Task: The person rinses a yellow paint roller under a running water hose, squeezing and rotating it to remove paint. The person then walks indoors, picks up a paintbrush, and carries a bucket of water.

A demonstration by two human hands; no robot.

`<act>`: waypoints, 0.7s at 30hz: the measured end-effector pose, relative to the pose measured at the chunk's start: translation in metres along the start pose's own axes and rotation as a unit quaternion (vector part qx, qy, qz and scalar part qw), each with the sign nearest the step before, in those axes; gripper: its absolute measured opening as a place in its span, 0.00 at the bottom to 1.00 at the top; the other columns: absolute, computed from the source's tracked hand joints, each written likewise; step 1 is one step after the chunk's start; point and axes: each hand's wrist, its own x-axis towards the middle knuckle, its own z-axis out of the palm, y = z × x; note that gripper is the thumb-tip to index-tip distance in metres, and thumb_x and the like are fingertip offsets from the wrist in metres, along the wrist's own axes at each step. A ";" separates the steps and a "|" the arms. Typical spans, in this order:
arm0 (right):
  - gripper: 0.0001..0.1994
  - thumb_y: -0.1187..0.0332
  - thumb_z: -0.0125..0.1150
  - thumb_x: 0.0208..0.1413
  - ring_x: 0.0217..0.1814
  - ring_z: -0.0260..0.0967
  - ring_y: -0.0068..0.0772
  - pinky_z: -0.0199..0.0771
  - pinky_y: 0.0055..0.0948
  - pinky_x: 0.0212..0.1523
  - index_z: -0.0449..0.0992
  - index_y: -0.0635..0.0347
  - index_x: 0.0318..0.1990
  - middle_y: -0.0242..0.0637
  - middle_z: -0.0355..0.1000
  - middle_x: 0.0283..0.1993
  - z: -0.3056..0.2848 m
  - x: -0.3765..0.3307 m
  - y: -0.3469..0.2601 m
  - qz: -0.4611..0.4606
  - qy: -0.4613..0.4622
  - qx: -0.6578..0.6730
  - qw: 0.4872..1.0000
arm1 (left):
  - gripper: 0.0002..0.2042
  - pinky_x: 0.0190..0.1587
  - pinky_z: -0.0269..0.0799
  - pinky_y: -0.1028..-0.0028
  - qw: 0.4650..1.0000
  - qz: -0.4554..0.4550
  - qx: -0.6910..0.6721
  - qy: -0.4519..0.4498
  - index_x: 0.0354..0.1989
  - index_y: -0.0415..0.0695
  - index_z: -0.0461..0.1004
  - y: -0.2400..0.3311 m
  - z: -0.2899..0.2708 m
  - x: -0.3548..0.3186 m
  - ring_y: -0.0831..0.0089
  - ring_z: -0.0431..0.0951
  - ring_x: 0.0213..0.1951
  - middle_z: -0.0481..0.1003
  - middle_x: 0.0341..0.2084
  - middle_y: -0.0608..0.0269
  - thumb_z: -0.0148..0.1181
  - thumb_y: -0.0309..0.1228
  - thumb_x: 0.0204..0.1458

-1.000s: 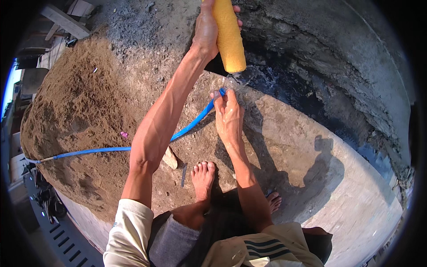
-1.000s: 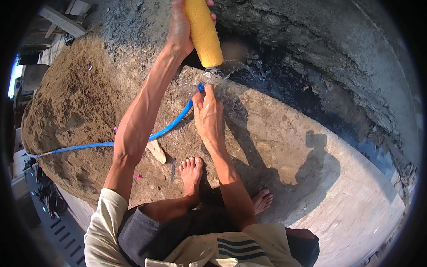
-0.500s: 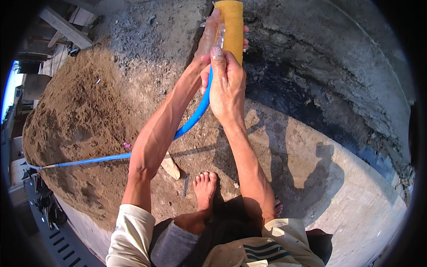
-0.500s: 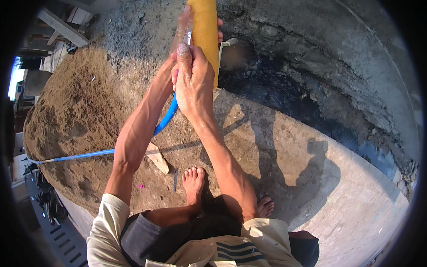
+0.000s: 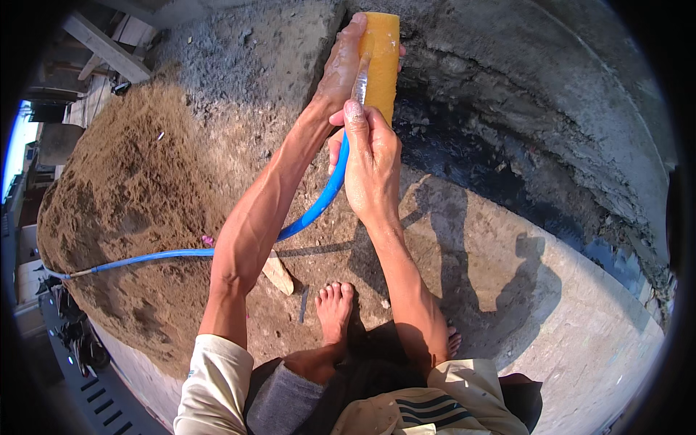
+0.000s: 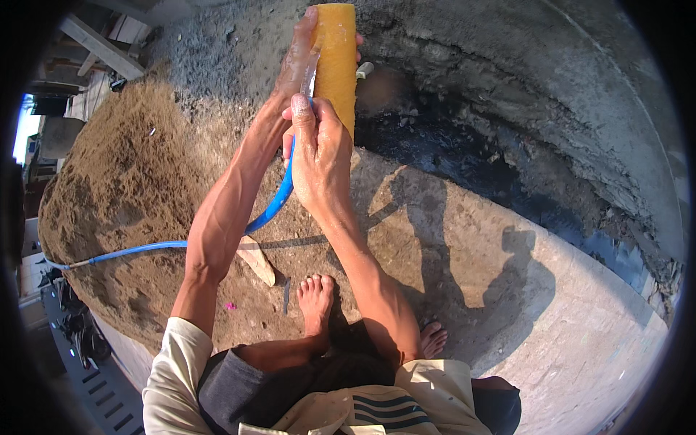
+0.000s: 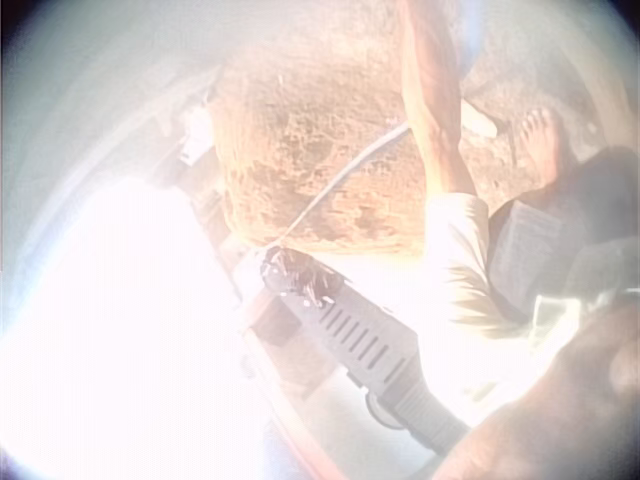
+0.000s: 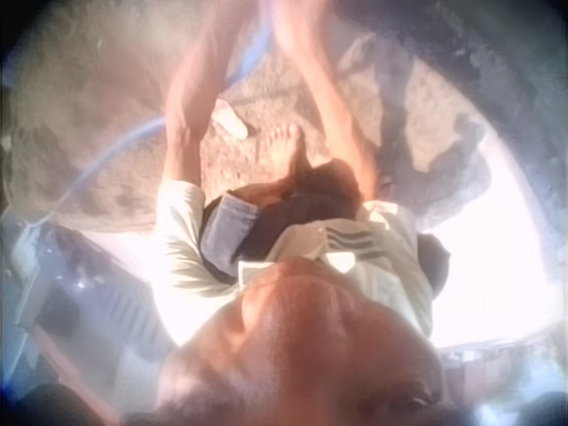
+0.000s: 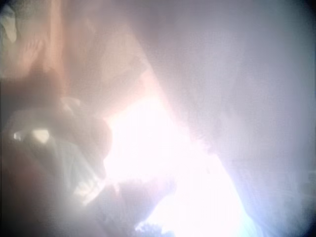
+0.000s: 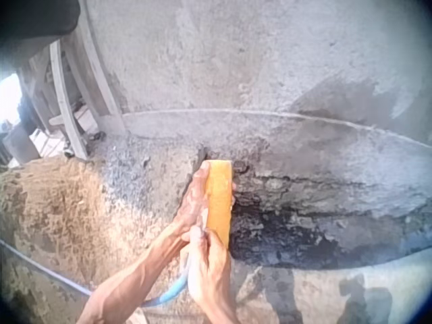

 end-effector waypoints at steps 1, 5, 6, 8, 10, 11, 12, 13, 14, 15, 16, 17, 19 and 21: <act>0.22 0.51 0.47 0.75 0.21 0.64 0.19 0.63 0.26 0.24 0.74 0.63 0.40 0.30 0.67 0.20 -0.004 -0.003 0.009 0.016 0.005 0.003 1.000 | 0.31 0.36 0.80 0.67 0.999 0.011 0.035 0.031 0.54 0.43 0.70 0.001 0.004 0.001 0.71 0.80 0.34 0.80 0.37 0.58 0.51 0.63 0.64; 0.22 0.51 0.46 0.75 0.21 0.63 0.19 0.64 0.24 0.25 0.74 0.62 0.41 0.30 0.68 0.20 -0.006 -0.008 0.022 0.035 -0.014 -0.007 0.999 | 0.28 0.35 0.80 0.66 0.993 -0.004 0.066 0.095 0.48 0.43 0.71 0.005 0.007 0.000 0.69 0.80 0.33 0.78 0.34 0.59 0.48 0.59 0.66; 0.22 0.50 0.46 0.75 0.21 0.63 0.19 0.64 0.24 0.25 0.74 0.62 0.41 0.30 0.67 0.20 -0.003 -0.009 0.019 0.031 -0.022 -0.009 0.999 | 0.26 0.35 0.80 0.65 0.994 -0.018 0.047 0.095 0.47 0.43 0.71 0.007 0.004 0.001 0.69 0.80 0.33 0.77 0.34 0.59 0.47 0.58 0.67; 0.22 0.49 0.46 0.75 0.21 0.62 0.19 0.64 0.25 0.26 0.74 0.61 0.41 0.29 0.67 0.20 0.001 -0.011 0.013 0.007 -0.028 -0.027 0.999 | 0.31 0.33 0.78 0.70 0.989 -0.039 0.017 0.140 0.45 0.45 0.77 0.007 0.009 0.003 0.72 0.78 0.29 0.77 0.28 0.64 0.50 0.65 0.63; 0.24 0.48 0.49 0.74 0.22 0.64 0.22 0.64 0.29 0.25 0.73 0.64 0.40 0.30 0.66 0.20 0.005 -0.016 0.021 0.024 -0.014 0.011 1.000 | 0.30 0.32 0.77 0.70 0.993 -0.004 -0.009 0.118 0.44 0.46 0.77 0.007 0.004 0.011 0.72 0.78 0.27 0.77 0.27 0.64 0.52 0.65 0.62; 0.24 0.48 0.49 0.73 0.22 0.64 0.23 0.65 0.30 0.26 0.73 0.63 0.40 0.31 0.67 0.21 0.003 -0.019 0.025 0.050 -0.010 0.004 0.999 | 0.30 0.31 0.77 0.70 0.994 0.005 -0.007 0.107 0.43 0.46 0.76 0.007 -0.001 0.014 0.72 0.78 0.27 0.76 0.26 0.63 0.53 0.65 0.62; 0.24 0.47 0.49 0.73 0.22 0.64 0.23 0.65 0.30 0.26 0.73 0.63 0.40 0.31 0.67 0.21 0.000 -0.019 0.032 0.077 -0.007 -0.002 0.997 | 0.29 0.31 0.77 0.71 0.995 0.015 -0.004 0.097 0.43 0.47 0.76 0.009 -0.007 0.015 0.72 0.78 0.26 0.76 0.26 0.63 0.53 0.65 0.61; 0.24 0.46 0.49 0.73 0.23 0.64 0.23 0.66 0.31 0.27 0.74 0.62 0.40 0.31 0.68 0.21 -0.008 -0.018 0.045 0.092 0.013 -0.018 0.995 | 0.29 0.30 0.77 0.71 0.996 0.021 -0.005 0.085 0.42 0.47 0.76 0.006 -0.007 0.016 0.72 0.77 0.26 0.76 0.26 0.63 0.54 0.65 0.61; 0.25 0.46 0.48 0.73 0.23 0.66 0.27 0.67 0.34 0.28 0.73 0.63 0.41 0.34 0.69 0.23 -0.013 -0.018 0.060 0.100 0.028 -0.043 0.994 | 0.28 0.30 0.77 0.71 0.993 0.026 -0.012 0.116 0.41 0.47 0.75 0.008 -0.003 0.016 0.72 0.77 0.25 0.76 0.26 0.63 0.54 0.65 0.61; 0.24 0.48 0.48 0.74 0.24 0.67 0.31 0.69 0.37 0.29 0.73 0.64 0.41 0.36 0.69 0.24 -0.028 -0.015 0.081 0.087 0.042 -0.089 0.991 | 0.28 0.30 0.77 0.71 0.989 0.031 -0.027 0.142 0.41 0.47 0.75 0.012 0.008 0.020 0.72 0.77 0.25 0.76 0.26 0.63 0.55 0.64 0.61; 0.23 0.50 0.48 0.74 0.24 0.68 0.35 0.70 0.40 0.31 0.72 0.65 0.42 0.39 0.70 0.26 -0.038 -0.015 0.096 0.078 0.049 -0.131 0.987 | 0.27 0.29 0.77 0.70 0.984 0.035 -0.035 0.174 0.41 0.47 0.74 0.014 0.012 0.020 0.71 0.77 0.25 0.76 0.25 0.62 0.55 0.63 0.61; 0.20 0.54 0.48 0.74 0.29 0.73 0.43 0.73 0.45 0.36 0.71 0.67 0.44 0.45 0.72 0.28 -0.041 -0.017 0.091 0.107 0.029 -0.183 0.977 | 0.27 0.30 0.77 0.70 0.983 0.031 -0.010 0.180 0.41 0.47 0.74 0.016 0.006 0.016 0.72 0.78 0.25 0.76 0.26 0.62 0.55 0.63 0.61; 0.22 0.58 0.60 0.68 0.47 0.77 0.50 0.75 0.49 0.46 0.66 0.67 0.58 0.51 0.76 0.43 -0.046 -0.016 0.092 0.001 0.107 -0.288 0.952 | 0.26 0.30 0.78 0.70 0.981 0.024 0.033 0.189 0.42 0.47 0.74 0.022 0.000 0.010 0.72 0.78 0.26 0.77 0.26 0.62 0.56 0.61 0.62; 0.36 0.58 0.72 0.59 0.56 0.75 0.53 0.76 0.49 0.53 0.59 0.68 0.66 0.53 0.74 0.53 -0.050 -0.002 0.086 -0.199 0.166 -0.349 0.901 | 0.27 0.30 0.78 0.70 0.983 0.085 0.038 0.155 0.42 0.46 0.73 0.032 0.003 0.010 0.71 0.79 0.26 0.77 0.26 0.61 0.56 0.61 0.61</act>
